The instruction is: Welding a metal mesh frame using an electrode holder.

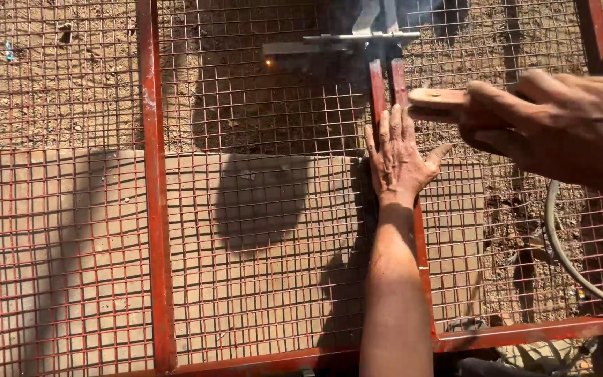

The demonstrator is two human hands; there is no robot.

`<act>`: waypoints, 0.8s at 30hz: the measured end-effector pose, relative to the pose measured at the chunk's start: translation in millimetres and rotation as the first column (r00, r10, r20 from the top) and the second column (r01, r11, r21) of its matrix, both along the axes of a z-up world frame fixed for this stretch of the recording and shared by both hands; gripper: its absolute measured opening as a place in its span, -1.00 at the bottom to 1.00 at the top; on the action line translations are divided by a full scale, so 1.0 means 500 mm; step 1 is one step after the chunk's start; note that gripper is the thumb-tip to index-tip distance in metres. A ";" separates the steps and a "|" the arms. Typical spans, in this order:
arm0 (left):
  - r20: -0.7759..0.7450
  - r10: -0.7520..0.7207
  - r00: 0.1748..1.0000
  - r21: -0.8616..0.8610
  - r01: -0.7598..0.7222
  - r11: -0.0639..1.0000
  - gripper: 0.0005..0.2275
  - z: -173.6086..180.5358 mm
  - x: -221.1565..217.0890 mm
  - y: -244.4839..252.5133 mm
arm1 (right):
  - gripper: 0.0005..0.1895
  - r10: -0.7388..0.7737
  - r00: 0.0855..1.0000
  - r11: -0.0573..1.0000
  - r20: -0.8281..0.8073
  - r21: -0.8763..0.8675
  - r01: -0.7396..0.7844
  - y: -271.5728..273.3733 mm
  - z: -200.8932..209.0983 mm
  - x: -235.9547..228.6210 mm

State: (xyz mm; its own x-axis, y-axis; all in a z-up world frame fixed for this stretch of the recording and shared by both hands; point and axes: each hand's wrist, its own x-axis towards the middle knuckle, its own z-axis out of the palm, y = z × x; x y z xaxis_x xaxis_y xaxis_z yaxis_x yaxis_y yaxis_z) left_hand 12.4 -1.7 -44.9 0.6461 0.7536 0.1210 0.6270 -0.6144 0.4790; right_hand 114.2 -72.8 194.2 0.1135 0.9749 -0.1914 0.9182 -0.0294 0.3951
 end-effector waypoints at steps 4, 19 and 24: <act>0.079 -0.015 0.997 0.030 0.013 0.999 -0.03 -0.015 0.001 0.003 | -0.26 -0.155 0.975 0.973 -0.161 0.145 0.179 -0.164 -0.029 0.074; 0.126 -0.219 0.967 -0.112 0.234 0.966 -0.51 -0.023 -0.056 0.021 | -0.22 -0.505 0.823 0.861 -0.260 -0.096 0.499 -0.396 -0.058 0.126; -0.185 -0.366 0.912 -0.445 0.254 0.859 -0.70 0.188 -0.096 0.167 | -0.25 -0.531 0.793 0.844 -0.298 -0.111 0.524 -0.363 -0.019 0.072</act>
